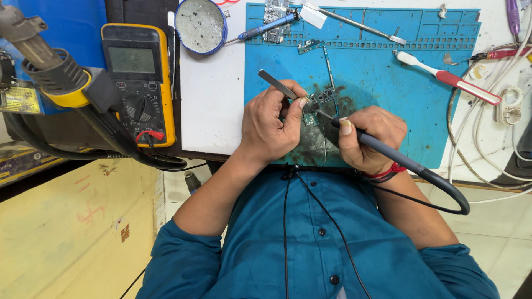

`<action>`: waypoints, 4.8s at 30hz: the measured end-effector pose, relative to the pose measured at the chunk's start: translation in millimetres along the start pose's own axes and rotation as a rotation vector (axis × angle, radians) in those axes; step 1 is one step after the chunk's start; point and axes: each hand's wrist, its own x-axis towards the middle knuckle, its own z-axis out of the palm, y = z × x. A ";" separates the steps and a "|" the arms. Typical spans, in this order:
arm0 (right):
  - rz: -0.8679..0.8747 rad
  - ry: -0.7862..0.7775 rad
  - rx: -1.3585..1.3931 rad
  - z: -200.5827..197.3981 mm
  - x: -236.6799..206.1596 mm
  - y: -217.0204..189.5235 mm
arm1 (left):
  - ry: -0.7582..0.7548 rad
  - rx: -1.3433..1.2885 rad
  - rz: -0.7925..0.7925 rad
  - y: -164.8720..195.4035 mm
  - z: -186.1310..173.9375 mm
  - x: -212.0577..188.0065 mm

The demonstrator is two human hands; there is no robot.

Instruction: The person solders components on a small circuit board at a repair workbench, holding the board steady with one hand while applying a soldering iron and solder to the board's contacts. They reposition the board and continue soldering different points throughout the episode.

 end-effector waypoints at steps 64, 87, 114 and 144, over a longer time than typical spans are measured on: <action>-0.008 0.004 -0.003 1.2 -3.4 3.6 | 0.002 -0.017 0.013 -1.2 0.7 -0.6; -0.003 -0.006 0.001 0.2 -1.9 2.5 | -0.003 0.000 -0.002 0.0 -0.5 -0.1; 0.112 0.058 0.062 -2.7 -17.2 10.7 | -0.003 -0.028 0.003 -0.5 0.1 -0.8; 0.079 -0.029 0.087 -5.9 -9.6 3.9 | -0.020 -0.021 -0.016 -0.4 -0.2 -0.2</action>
